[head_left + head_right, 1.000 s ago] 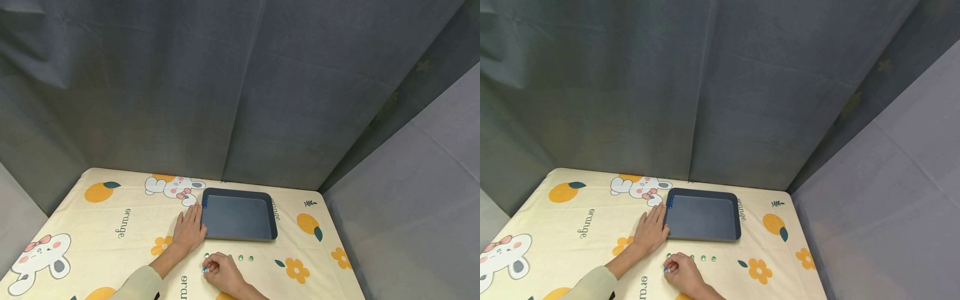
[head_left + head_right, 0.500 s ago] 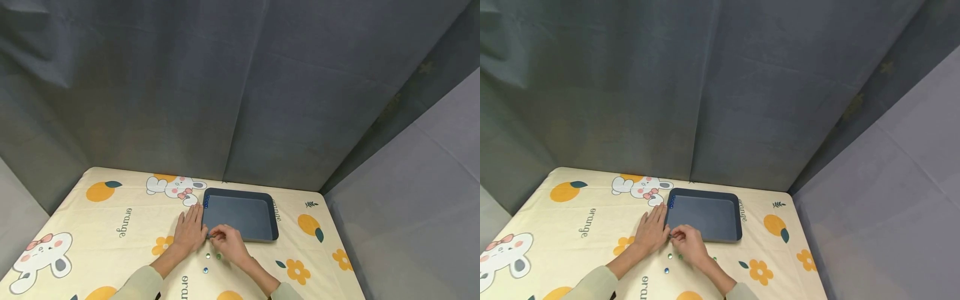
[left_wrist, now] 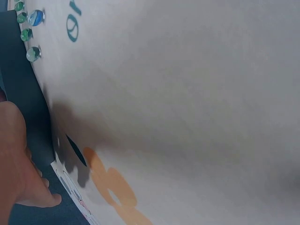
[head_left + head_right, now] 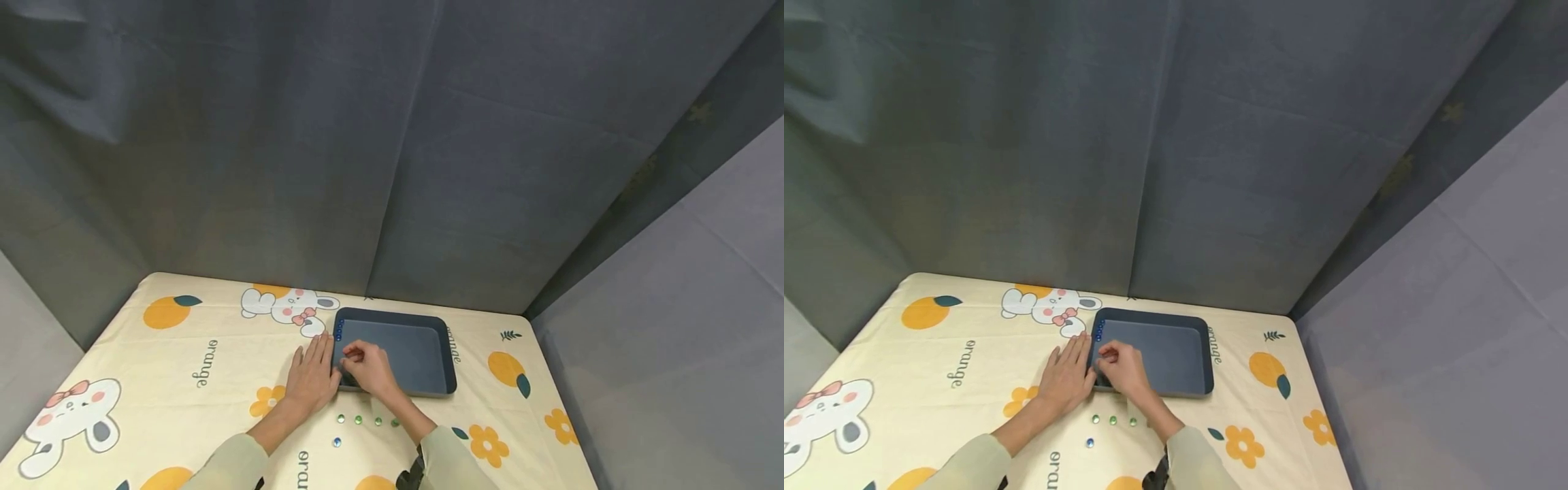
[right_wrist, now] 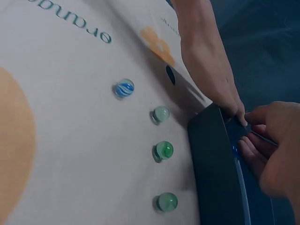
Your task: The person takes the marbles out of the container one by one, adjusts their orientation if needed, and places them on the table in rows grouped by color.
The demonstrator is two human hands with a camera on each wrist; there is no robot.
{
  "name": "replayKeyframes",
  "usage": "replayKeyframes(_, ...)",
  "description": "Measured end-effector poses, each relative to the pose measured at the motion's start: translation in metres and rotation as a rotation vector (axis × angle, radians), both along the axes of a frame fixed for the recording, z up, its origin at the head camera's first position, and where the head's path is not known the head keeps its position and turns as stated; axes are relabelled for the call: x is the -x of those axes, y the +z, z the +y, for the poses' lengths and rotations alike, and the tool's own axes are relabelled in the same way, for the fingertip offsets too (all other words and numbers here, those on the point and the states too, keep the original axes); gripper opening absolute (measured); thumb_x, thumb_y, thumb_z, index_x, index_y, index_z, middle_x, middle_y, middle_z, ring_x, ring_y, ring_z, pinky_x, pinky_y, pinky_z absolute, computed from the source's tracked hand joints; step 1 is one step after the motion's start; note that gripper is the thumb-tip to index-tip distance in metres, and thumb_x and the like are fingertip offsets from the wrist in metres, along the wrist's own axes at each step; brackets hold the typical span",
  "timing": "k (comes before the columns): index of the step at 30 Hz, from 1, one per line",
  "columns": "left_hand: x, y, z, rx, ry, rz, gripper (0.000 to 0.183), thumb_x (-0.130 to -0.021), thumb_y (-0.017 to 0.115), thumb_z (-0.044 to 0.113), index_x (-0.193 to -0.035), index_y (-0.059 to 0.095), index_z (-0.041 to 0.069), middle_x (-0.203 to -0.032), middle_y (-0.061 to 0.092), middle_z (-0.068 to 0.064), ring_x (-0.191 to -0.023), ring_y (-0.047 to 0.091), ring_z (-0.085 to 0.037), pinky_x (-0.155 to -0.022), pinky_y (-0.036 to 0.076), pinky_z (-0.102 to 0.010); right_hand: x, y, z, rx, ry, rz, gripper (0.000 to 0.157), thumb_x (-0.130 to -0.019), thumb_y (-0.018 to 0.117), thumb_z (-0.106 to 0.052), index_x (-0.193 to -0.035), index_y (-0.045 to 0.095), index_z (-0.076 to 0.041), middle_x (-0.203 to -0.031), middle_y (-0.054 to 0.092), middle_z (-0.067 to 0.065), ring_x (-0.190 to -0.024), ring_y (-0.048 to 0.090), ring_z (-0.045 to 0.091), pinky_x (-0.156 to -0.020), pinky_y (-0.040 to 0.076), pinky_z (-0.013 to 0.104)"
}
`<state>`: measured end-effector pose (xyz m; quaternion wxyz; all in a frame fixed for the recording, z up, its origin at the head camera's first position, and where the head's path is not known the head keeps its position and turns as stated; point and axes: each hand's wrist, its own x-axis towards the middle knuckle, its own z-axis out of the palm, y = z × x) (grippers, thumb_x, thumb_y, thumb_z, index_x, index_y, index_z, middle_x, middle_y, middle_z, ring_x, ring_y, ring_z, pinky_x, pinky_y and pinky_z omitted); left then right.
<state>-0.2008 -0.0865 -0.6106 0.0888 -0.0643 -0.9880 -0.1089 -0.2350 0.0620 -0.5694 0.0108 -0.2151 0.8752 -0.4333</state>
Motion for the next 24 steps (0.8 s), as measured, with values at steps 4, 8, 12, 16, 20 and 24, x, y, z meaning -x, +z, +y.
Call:
replayKeyframes(4,0.0,0.0,0.0,-0.013,0.0,0.013,0.064,-0.09,0.045,0.035,-0.144,0.028,0.003,-0.149,0.024,-0.012,-0.135,0.021,-0.028,-0.105,0.018,-0.052,0.015,-0.008,-0.005,-0.058,-0.017,0.017,0.015,-0.081,0.069,-0.009,-0.094,0.067,-0.002,-0.082,0.066,0.0,-0.071,0.062,0.007,-0.061,0.05,0.02)
replayKeyframes(8,0.001,-0.002,0.0,-0.019,0.001,0.019,0.064,-0.09,0.045,0.035,-0.143,0.029,0.003,-0.149,0.024,-0.012,-0.135,0.021,-0.028,-0.105,0.018,-0.052,0.029,-0.018,-0.008,-0.126,-0.047,0.005,0.015,-0.08,0.07,-0.011,-0.093,0.068,-0.004,-0.081,0.066,-0.001,-0.071,0.062,0.005,-0.061,0.05,0.019)
replayKeyframes(12,0.002,-0.003,0.0,-0.032,-0.004,0.018,0.064,-0.09,0.046,0.034,-0.143,0.029,0.002,-0.149,0.025,-0.012,-0.135,0.022,-0.028,-0.105,0.018,-0.053,0.039,-0.027,-0.011,-0.154,-0.103,-0.031,0.014,-0.079,0.071,-0.011,-0.092,0.068,-0.006,-0.081,0.067,-0.001,-0.07,0.062,0.004,-0.062,0.049,0.02)
replayKeyframes(16,0.001,-0.002,0.0,-0.021,0.002,0.009,0.064,-0.09,0.046,0.034,-0.144,0.028,0.003,-0.149,0.023,-0.012,-0.135,0.021,-0.027,-0.106,0.017,-0.052,0.045,-0.03,-0.017,-0.165,-0.141,-0.062,0.014,-0.079,0.072,-0.013,-0.092,0.069,-0.007,-0.079,0.067,-0.003,-0.069,0.061,0.003,-0.064,0.049,0.022)
replayKeyframes(20,0.001,-0.002,-0.001,-0.01,0.002,0.009,0.064,-0.09,0.046,0.034,-0.144,0.027,0.004,-0.149,0.023,-0.011,-0.136,0.02,-0.027,-0.106,0.018,-0.051,0.049,-0.029,-0.024,-0.151,-0.163,-0.076,0.015,-0.078,0.072,-0.012,-0.092,0.069,-0.006,-0.077,0.066,-0.003,-0.067,0.061,0.004,-0.063,0.05,0.024)
replayKeyframes(24,0.001,-0.001,0.0,-0.011,-0.005,0.011,0.064,-0.09,0.046,0.034,-0.144,0.028,0.004,-0.149,0.023,-0.011,-0.135,0.021,-0.027,-0.106,0.018,-0.052,0.052,-0.032,-0.029,-0.14,-0.199,-0.059,0.016,-0.078,0.073,-0.015,-0.09,0.07,-0.006,-0.074,0.066,-0.004,-0.065,0.06,0.003,-0.064,0.05,0.024)
